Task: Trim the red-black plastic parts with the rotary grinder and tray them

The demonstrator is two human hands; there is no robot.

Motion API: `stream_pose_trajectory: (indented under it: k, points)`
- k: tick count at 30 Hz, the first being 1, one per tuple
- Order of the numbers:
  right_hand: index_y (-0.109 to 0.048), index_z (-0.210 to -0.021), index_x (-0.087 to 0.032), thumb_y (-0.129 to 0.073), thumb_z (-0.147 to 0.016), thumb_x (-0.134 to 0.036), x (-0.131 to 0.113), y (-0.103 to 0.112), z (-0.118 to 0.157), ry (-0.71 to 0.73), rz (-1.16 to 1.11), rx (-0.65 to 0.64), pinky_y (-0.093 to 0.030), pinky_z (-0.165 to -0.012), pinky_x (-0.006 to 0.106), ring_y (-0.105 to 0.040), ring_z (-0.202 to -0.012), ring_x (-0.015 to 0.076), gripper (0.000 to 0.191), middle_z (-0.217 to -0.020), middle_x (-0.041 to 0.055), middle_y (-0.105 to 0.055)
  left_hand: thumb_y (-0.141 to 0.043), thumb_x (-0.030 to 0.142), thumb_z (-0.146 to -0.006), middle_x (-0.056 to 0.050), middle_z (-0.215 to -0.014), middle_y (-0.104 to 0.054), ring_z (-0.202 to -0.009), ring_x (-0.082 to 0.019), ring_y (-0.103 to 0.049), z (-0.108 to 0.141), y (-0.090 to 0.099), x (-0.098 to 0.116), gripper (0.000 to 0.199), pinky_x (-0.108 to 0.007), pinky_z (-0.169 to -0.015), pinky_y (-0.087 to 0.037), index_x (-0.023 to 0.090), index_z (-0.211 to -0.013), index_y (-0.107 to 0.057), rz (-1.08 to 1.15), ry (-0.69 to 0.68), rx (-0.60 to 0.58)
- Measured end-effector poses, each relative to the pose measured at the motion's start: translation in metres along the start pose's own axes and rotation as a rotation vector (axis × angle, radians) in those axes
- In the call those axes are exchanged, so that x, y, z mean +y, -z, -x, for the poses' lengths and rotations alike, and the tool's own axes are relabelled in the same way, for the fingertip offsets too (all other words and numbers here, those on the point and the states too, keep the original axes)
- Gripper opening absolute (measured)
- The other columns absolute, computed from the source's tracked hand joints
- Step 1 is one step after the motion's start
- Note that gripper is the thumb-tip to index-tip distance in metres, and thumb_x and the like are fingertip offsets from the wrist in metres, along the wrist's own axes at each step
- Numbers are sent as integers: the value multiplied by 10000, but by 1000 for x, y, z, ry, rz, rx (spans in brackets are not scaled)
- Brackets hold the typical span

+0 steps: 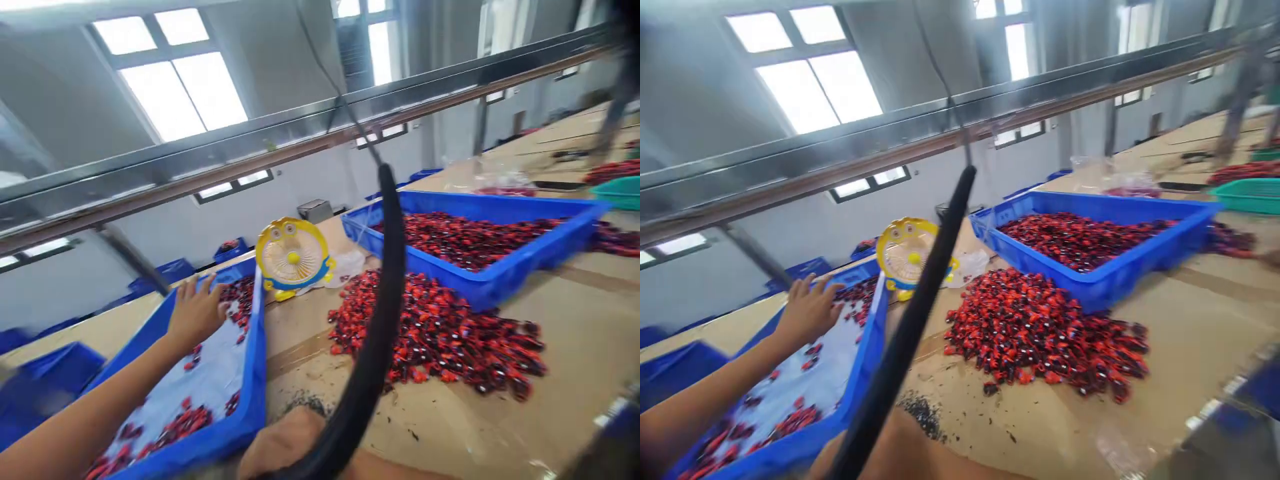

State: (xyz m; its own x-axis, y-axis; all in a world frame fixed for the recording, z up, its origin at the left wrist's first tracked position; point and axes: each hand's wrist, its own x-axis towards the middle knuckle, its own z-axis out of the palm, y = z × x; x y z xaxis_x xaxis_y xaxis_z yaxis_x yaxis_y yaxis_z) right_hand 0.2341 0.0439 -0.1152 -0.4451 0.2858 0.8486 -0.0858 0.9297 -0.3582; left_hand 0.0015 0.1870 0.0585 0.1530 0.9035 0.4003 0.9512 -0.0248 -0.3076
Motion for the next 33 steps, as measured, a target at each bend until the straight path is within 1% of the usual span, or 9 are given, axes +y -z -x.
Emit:
stream_pose_trajectory:
  k: [2, 6, 12, 16, 21, 24, 28, 30, 33]
  points:
    - [-705, -1073, -169, -655, -1085, -566, 1, -8, 2, 14, -79, 114, -593, -642, 275, -634, -655, 112, 400, -852, -11, -695, -754, 357, -1067, -135, -1479, -683, -1282, -325, -712, 23, -22, -24, 406, -564, -1071, -619, 182, -1425, -678, -37, 110, -164]
    - [-669, -926, -180, -523, -1141, -585, -7, -7, -3, -8, -137, 271, -561, -620, 277, -608, -588, 112, 481, -708, -45, -631, -746, 360, -1074, -129, -1427, -706, -1203, -299, -744, 56, -60, -44, 395, -518, -1003, -656, 178, -1418, -676, 47, 182, -391]
    - [-673, -943, -176, -600, -1118, -550, -4, -1, 6, 74, -61, 244, -544, -579, 244, -580, -572, 93, 419, -732, -47, -631, -742, 353, -1078, -128, -1429, -706, -1204, -295, -743, 60, -99, -11, 381, -514, -1006, -656, 183, -1413, -680, 304, 93, -455]
    - [-702, -1095, -163, -683, -1090, -446, -2, 1, 17, 61, -4, 190, -602, -657, 269, -654, -705, 115, 283, -923, 3, -705, -736, 355, -1081, -126, -1422, -710, -1193, -289, -746, 54, -105, 3, 366, -505, -1001, -658, 187, -1402, -687, 439, 124, -429]
    - [-672, -1006, -174, -665, -1090, -475, -17, 11, 2, -33, 83, 341, -567, -643, 271, -595, -661, 112, 312, -814, -30, -628, -740, 356, -1079, -124, -1408, -715, -1179, -287, -750, 56, -75, -7, 369, -501, -989, -662, 182, -1400, -686, 620, 130, -352]
    - [-687, -1031, -176, -669, -1095, -433, -27, 31, -10, -58, 130, 310, -582, -640, 260, -624, -679, 110, 266, -852, -17, -665, -743, 355, -1077, -119, -1374, -729, -1148, -278, -759, 75, -44, -15, 357, -490, -970, -667, 173, -1381, -693, 761, 146, -262]
    - [-692, -1091, -169, -687, -1088, -401, -33, 53, -14, -128, 180, 336, -601, -656, 264, -662, -736, 121, 232, -931, 4, -695, -781, 373, -1049, -90, -1207, -792, -1054, -252, -782, 135, 1, -7, 361, -468, -958, -663, 166, -1340, -723, 971, 160, -66]
    - [-697, -1104, -168, -701, -1080, -401, -34, 57, -14, -142, 192, 342, -608, -668, 270, -672, -751, 126, 234, -940, 6, -701, -825, 408, -1007, -65, -1072, -824, -956, -223, -778, 171, 20, 8, 404, -387, -911, -662, 209, -1353, -762, 1051, 167, 43]
    - [-696, -1070, -165, -714, -1072, -398, -35, 58, -14, -121, 173, 340, -597, -635, 249, -667, -726, 118, 234, -912, -1, -698, -868, 442, -962, -52, -934, -851, -814, -195, -780, 216, 35, 37, 276, -331, -848, -664, 222, -1129, -864, 1143, 116, 126]
